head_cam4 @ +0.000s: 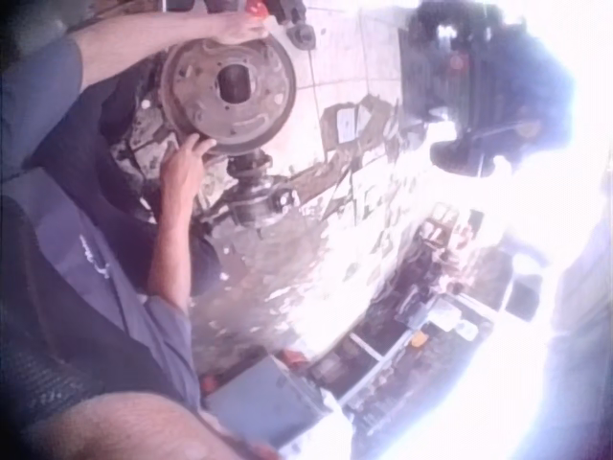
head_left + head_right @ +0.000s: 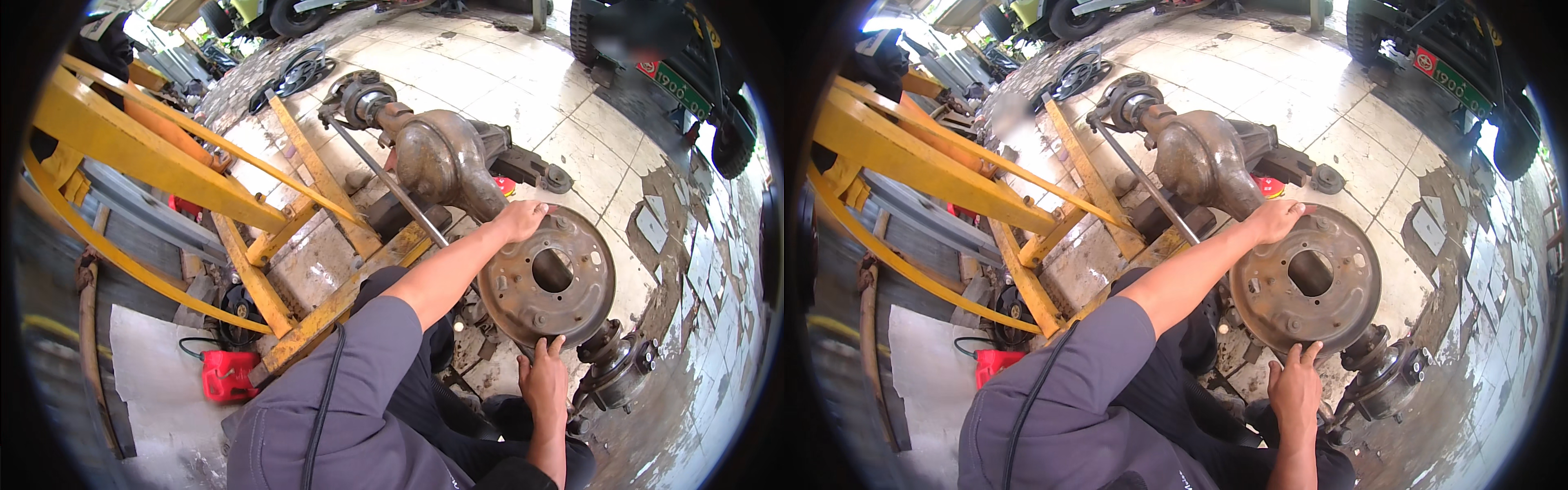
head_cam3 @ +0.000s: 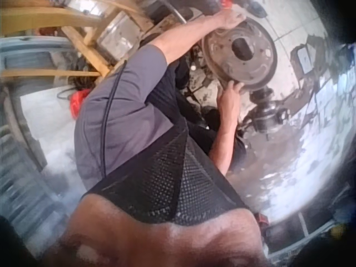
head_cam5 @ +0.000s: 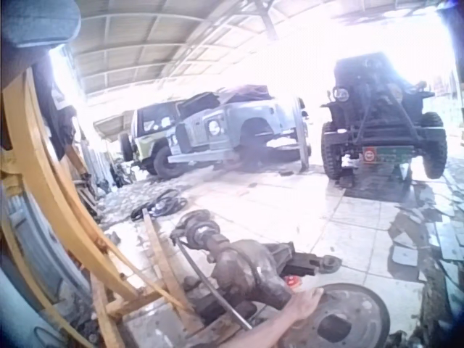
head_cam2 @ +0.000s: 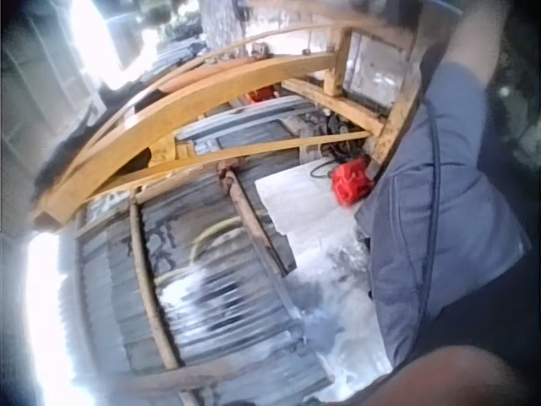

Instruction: The person scrubs a metal brake drum attached to a vehicle axle assembly using a small abrasive pad. The person rotates the drum to clean different sections of its surface.

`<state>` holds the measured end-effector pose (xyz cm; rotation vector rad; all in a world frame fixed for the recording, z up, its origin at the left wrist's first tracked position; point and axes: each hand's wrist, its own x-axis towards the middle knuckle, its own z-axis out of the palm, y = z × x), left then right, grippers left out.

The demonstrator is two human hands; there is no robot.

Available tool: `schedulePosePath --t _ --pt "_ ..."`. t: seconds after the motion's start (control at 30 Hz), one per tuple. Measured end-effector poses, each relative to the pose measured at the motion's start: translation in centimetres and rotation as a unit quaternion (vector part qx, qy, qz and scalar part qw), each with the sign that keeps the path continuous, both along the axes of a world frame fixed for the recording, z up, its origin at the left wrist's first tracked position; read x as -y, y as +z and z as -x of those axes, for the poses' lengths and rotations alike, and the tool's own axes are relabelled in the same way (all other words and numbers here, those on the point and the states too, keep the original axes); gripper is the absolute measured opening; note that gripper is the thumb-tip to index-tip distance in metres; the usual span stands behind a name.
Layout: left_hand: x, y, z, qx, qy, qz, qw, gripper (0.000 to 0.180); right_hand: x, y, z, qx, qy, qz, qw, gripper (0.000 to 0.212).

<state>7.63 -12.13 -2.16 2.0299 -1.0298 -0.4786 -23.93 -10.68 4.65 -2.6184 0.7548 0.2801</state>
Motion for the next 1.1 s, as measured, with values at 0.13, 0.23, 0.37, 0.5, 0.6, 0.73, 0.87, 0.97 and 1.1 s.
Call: schedulePosePath --t 0.13,0.23,0.37,0.5,0.6,0.73,0.87,0.97,1.1 --pt "-1.9 0.9 0.9 -0.022 0.018 0.035 0.999 0.043 0.3 0.2 0.0 -0.002 -0.002 0.002 1.000 0.055" --pt "-1.3 0.4 0.4 -0.015 0.026 0.044 0.999 0.044 0.0 0.3 -0.2 -0.006 0.004 0.002 1.000 0.056" --pt "0.2 -0.3 0.9 0.012 0.066 0.015 0.998 0.045 -0.4 -0.3 -0.2 -0.002 0.009 0.016 1.000 0.056" --pt "-1.0 -0.1 2.0 -0.029 0.083 0.079 0.993 0.046 0.1 0.0 -0.1 -0.005 -0.010 0.011 1.000 0.056" --pt "-1.5 0.6 2.2 -0.029 0.098 0.015 0.995 0.045 0.0 0.4 -0.2 -0.005 -0.013 0.009 1.000 0.056" --pt "-1.7 0.0 0.7 -0.052 0.075 0.048 0.995 0.046 -0.8 -0.7 -0.5 0.036 -0.004 0.011 0.999 0.047" --pt "-1.3 -1.2 1.1 -0.023 0.061 0.106 0.992 0.047 -0.6 -0.8 -0.4 0.046 -0.009 0.020 0.999 0.045" --pt "-1.6 -0.6 2.4 -0.014 0.065 0.064 0.996 0.049 0.0 0.1 -0.1 0.031 -0.032 0.017 0.999 0.047" --pt "-2.7 -3.1 -0.5 -0.053 0.069 0.054 0.995 0.052 -0.4 -0.9 -0.7 0.007 -0.013 0.014 1.000 0.055"
